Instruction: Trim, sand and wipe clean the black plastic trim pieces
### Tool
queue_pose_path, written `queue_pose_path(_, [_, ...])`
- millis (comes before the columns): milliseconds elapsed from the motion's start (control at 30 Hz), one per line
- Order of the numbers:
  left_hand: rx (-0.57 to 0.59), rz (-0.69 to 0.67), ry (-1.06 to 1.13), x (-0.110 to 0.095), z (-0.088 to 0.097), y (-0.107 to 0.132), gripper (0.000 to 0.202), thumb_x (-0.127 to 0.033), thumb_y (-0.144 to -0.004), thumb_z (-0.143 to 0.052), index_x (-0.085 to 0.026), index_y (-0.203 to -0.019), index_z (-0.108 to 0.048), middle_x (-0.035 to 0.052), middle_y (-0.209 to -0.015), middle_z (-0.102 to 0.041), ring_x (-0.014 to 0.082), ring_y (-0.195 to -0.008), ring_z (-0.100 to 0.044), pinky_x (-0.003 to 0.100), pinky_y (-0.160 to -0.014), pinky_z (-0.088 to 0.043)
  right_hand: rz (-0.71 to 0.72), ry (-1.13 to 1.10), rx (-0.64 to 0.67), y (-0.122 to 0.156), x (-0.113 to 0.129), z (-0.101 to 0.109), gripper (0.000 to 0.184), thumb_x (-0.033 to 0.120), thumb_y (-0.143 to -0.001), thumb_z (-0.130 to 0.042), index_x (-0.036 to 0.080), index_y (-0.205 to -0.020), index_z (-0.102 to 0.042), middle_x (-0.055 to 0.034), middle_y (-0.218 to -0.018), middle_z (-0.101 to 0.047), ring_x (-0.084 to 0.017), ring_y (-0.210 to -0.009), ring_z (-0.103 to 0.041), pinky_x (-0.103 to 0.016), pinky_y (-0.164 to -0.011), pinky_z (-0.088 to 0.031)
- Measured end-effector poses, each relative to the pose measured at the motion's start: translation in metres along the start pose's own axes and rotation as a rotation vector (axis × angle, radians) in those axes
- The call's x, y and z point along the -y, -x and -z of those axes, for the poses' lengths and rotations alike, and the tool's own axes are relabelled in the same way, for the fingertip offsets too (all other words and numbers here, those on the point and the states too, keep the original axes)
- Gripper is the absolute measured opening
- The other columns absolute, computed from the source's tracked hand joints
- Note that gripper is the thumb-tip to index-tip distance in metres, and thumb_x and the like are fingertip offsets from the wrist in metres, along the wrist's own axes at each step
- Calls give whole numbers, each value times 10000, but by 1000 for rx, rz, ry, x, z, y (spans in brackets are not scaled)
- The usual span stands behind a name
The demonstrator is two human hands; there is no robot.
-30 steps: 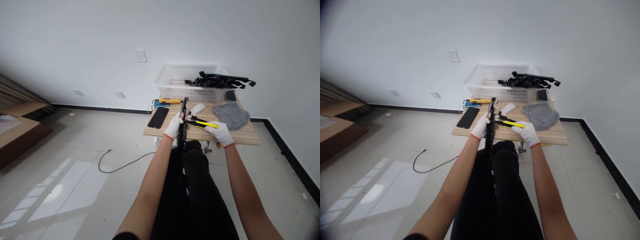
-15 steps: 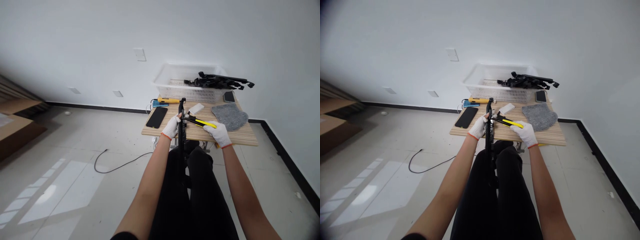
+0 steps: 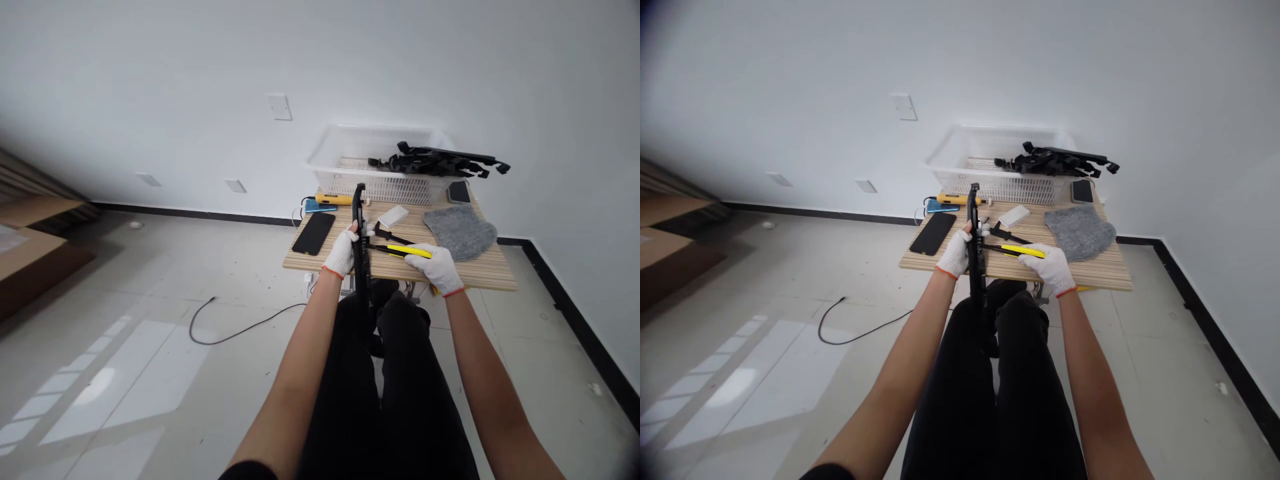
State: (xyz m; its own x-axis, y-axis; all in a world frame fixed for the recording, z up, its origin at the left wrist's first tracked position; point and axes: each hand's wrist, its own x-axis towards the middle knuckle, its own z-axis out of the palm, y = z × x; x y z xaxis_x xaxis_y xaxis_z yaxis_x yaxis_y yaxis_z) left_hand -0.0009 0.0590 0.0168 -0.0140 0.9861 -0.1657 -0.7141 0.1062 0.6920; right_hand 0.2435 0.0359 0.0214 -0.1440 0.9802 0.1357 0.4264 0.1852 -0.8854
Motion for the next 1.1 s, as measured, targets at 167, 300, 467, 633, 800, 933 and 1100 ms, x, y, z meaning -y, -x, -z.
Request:
queue_pose_path(167, [29,65,-164,5,0,4,141,-276,-847,-751,-158,-865,-675,-14,-625,-656,93,-462,-573,181,-437,-437,-51,-85,-132,0,-4,-3,523,509,-720,-782,132,-1081,-804,-41,-705,-687,-172,-655,-595,-287,-595,-474])
queue_pose_path(300, [111,68,-191,7,-2,4,120,-149,-832,-758,-156,-927,-684,52,-813,-743,139,-677,-711,192,-568,-510,-43,-63,-181,1,-2,-3,542,535,-727,-784,128,-1084,-801,-42,-713,-686,-168,-654,-582,-283,-593,-467])
queue_pose_path(467, [82,-3,-212,9,-1,2,109,-214,-867,-743,-137,-921,-688,75,-851,-754,151,-736,-721,205,-643,-533,-88,-147,-128,1,-3,0,537,519,-706,-798,126,-1073,-796,5,-615,-614,-121,-540,-475,-266,-520,-401])
queue_pose_path(633, [59,4,-194,7,-1,2,154,-273,-877,-714,-141,-944,-671,49,-793,-743,118,-605,-655,199,-558,-500,-100,-113,-16,0,-5,0,523,454,-650,-831,125,-1055,-807,3,-614,-622,-121,-525,-480,-263,-499,-390])
queue_pose_path(800, [-10,56,-170,4,-3,3,121,-241,-851,-714,-154,-916,-660,44,-784,-749,114,-580,-649,190,-516,-477,-112,-133,-27,1,-3,0,536,480,-661,-811,127,-1065,-801,-17,-638,-646,-124,-522,-493,-261,-485,-396])
queue_pose_path(933, [-48,61,-131,4,-7,3,132,-236,-875,-699,-132,-953,-679,88,-878,-781,141,-656,-713,203,-572,-526,-119,-118,-2,0,-2,2,532,474,-656,-816,127,-1059,-800,-14,-621,-632,-118,-507,-478,-253,-465,-382])
queue_pose_path(1100, [-81,69,-41,1,-10,4,263,-241,-886,-686,-139,-1129,-679,90,-935,-795,202,-858,-782,250,-731,-614,-97,-84,95,1,-1,5,502,458,-666,-823,135,-1049,-807,-8,-643,-641,-109,-506,-475,-246,-469,-383])
